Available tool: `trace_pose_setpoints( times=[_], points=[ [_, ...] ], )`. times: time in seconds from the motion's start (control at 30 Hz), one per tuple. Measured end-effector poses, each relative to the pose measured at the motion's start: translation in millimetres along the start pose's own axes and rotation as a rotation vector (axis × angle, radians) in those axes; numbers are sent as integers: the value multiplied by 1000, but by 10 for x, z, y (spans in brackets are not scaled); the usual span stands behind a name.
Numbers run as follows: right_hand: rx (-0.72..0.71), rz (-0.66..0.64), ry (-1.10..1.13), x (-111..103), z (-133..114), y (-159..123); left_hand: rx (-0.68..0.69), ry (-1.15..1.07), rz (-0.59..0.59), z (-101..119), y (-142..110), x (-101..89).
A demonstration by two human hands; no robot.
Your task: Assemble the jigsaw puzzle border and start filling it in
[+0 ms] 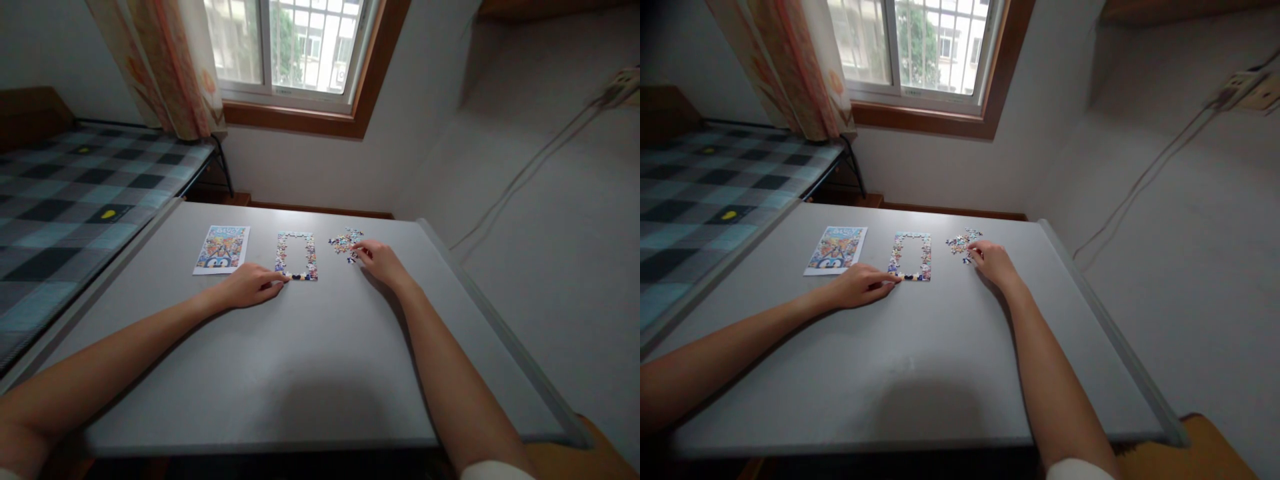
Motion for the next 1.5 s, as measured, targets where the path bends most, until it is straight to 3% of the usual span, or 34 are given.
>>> trace_pose_setpoints(
  times=[0.2,0.47,0.8,1.5],
  points=[
    [-13,-116,3,-38,27,-18,-31,-33,-21,-25,-13,26],
    [-39,-122,75,93,-16,-15,-18,-28,-5,-24,-13,25],
    [-36,22,-34,87,76,-20,-22,-39,-18,-29,-17,23],
    [-67,49,-104,162,127,-36,-26,-18,-22,-26,-7,19]
  ],
)
Point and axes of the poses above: each hand's wrist, its own y-axis towards the middle knuckle, its own x-axis out of the palm, z = x × y, the point moved 2 cm from there along y, towards the middle knuckle, and after that the axes turned 7 degrees about -x, right-handed, at the moved point
